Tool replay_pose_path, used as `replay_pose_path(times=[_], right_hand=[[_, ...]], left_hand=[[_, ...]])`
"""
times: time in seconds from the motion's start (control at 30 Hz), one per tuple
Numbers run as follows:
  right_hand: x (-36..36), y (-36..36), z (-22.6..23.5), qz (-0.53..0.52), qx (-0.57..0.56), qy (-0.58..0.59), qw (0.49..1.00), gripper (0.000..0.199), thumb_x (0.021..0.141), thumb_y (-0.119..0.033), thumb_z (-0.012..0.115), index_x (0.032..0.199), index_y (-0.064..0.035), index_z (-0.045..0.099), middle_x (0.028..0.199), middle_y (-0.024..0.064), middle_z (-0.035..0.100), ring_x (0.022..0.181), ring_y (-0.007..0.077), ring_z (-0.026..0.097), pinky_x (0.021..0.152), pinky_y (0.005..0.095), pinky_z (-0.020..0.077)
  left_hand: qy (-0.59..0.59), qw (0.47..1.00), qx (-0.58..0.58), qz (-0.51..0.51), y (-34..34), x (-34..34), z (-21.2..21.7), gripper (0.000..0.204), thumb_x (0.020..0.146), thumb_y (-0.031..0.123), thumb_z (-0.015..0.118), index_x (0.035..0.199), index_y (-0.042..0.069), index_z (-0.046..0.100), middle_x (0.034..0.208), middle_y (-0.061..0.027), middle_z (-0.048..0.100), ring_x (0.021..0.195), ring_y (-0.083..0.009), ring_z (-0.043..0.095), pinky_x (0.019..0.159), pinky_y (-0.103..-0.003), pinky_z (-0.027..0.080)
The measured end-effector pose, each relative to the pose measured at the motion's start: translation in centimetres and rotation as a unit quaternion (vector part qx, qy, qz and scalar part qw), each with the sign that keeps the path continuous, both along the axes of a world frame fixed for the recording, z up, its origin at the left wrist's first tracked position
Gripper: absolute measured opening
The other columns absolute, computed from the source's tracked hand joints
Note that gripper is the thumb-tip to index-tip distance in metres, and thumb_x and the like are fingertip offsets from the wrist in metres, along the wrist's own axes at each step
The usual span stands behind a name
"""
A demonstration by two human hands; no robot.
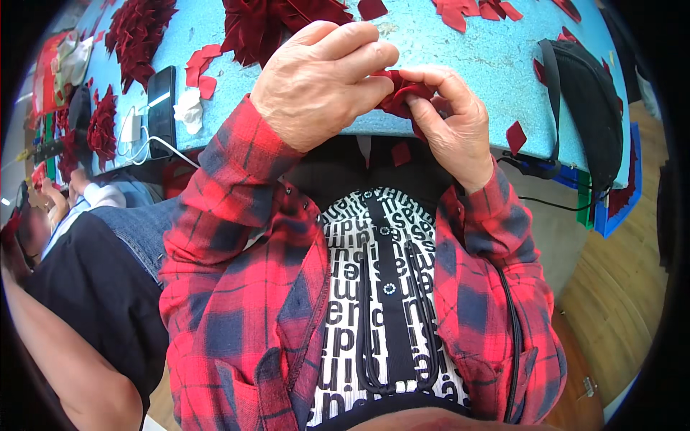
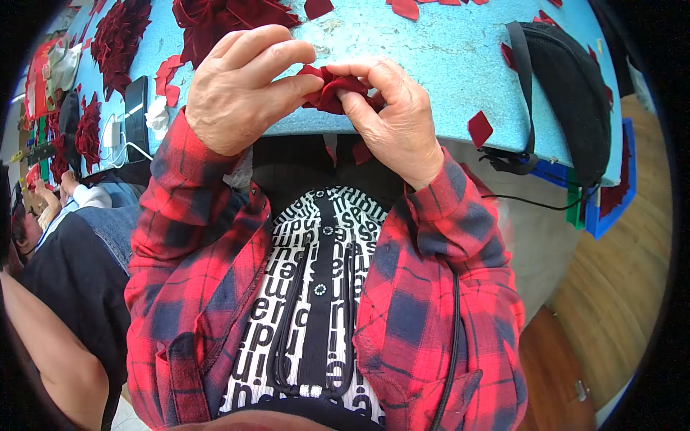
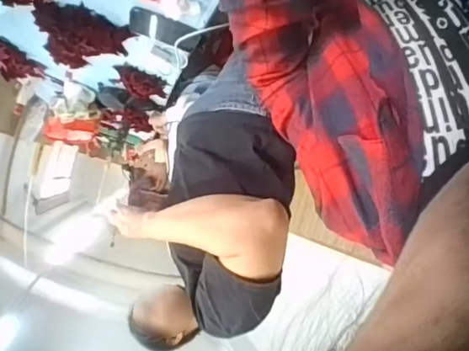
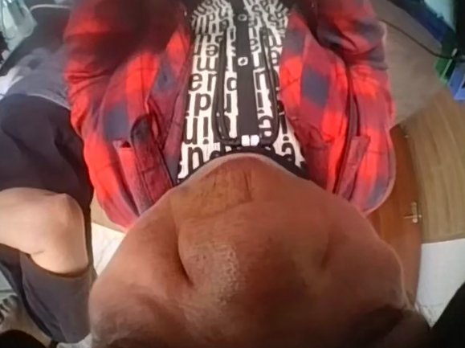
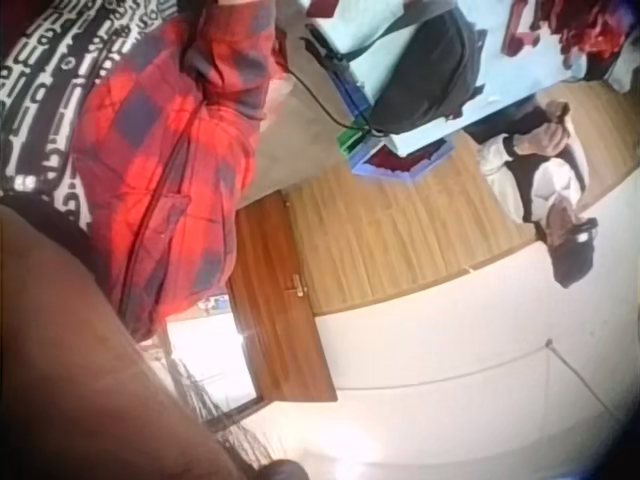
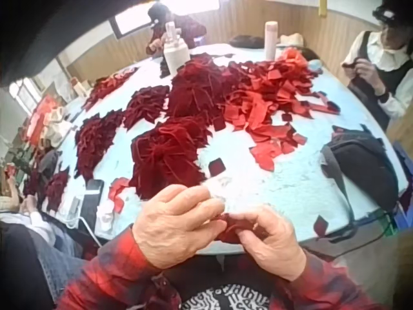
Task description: Folding red fabric ribbons into decorative shapes like bows.
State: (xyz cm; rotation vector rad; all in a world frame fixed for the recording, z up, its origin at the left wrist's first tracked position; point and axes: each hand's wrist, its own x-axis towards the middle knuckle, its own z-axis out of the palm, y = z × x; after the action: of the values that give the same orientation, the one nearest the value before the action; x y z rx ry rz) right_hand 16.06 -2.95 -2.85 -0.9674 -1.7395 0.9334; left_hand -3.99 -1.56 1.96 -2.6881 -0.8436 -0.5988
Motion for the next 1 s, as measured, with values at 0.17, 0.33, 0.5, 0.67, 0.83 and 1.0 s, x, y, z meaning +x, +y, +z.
replay_pose_path(times=[0.17, 0.33, 0.5, 0.67, 0.83, 1.0], right_hand=[[0.3, 0.0, 0.7, -0.044, -0.041, 0.000, 0.998, 0.024, 0.079, 0.001, 0.060, 0.102, -0.0057, 0.064, 0.091, 0.0044, 0.062, 0.070, 0.0107, 0.058, 0.060, 0.0220, 0.0472], [0.5, 0.1, 1.1, -0.049, -0.042, 0.008, 0.998, 0.022, 0.084, 0.002, 0.058, 0.105, -0.0034, 0.062, 0.096, 0.0017, 0.060, 0.062, 0.0033, 0.053, 0.055, 0.0176, 0.0433], [0.4, -0.1, 1.7, -0.070, 0.018, -0.021, 0.997, 0.022, 0.083, 0.003, 0.058, 0.103, -0.0035, 0.062, 0.097, 0.0030, 0.061, 0.069, 0.0063, 0.056, 0.057, 0.0190, 0.0447], [0.1, 0.1, 2.0, -0.063, 0.084, -0.018, 0.994, 0.022, 0.081, 0.003, 0.059, 0.102, -0.0041, 0.063, 0.099, 0.0050, 0.061, 0.078, 0.0099, 0.058, 0.061, 0.0207, 0.0461], [-0.1, -0.1, 2.3, -0.061, 0.093, -0.027, 0.993, 0.023, 0.079, 0.004, 0.061, 0.101, -0.0043, 0.063, 0.099, 0.0071, 0.062, 0.084, 0.0138, 0.059, 0.066, 0.0231, 0.0475], [-0.3, -0.2, 2.5, -0.072, 0.172, -0.045, 0.981, 0.024, 0.077, 0.005, 0.063, 0.100, -0.0039, 0.064, 0.098, 0.0092, 0.062, 0.085, 0.0169, 0.061, 0.068, 0.0245, 0.0484]], left_hand=[[0.029, 0.998, 0.052, -0.009, -0.4, 0.8, 1.1, 0.027, 0.060, 0.014, 0.070, 0.087, 0.013, 0.064, 0.099, 0.0026, 0.056, 0.096, -0.0175, 0.053, 0.077, -0.032, 0.045], [-0.007, 0.998, 0.017, -0.054, -0.2, 1.1, 0.9, 0.022, 0.061, 0.015, 0.064, 0.083, 0.009, 0.062, 0.091, -0.0002, 0.055, 0.088, -0.0172, 0.052, 0.072, -0.030, 0.045], [-0.087, 0.994, -0.072, 0.003, -1.3, 1.2, 0.5, 0.034, 0.059, 0.007, 0.070, 0.092, 0.008, 0.062, 0.088, -0.0007, 0.059, 0.078, -0.0193, 0.056, 0.067, -0.030, 0.048], [-0.139, 0.988, -0.060, 0.031, -1.6, 1.5, -0.2, 0.037, 0.059, 0.004, 0.070, 0.095, 0.008, 0.062, 0.085, -0.0016, 0.059, 0.076, -0.0198, 0.057, 0.066, -0.030, 0.048], [-0.148, 0.985, -0.071, 0.055, -2.1, 1.4, 0.1, 0.031, 0.062, 0.003, 0.069, 0.092, 0.008, 0.064, 0.081, -0.0029, 0.060, 0.075, -0.0212, 0.057, 0.064, -0.030, 0.048], [-0.249, 0.932, -0.235, 0.116, -3.0, 1.5, 1.3, 0.017, 0.072, 0.002, 0.067, 0.089, 0.005, 0.065, 0.078, -0.0033, 0.061, 0.076, -0.0197, 0.057, 0.064, -0.028, 0.047]])
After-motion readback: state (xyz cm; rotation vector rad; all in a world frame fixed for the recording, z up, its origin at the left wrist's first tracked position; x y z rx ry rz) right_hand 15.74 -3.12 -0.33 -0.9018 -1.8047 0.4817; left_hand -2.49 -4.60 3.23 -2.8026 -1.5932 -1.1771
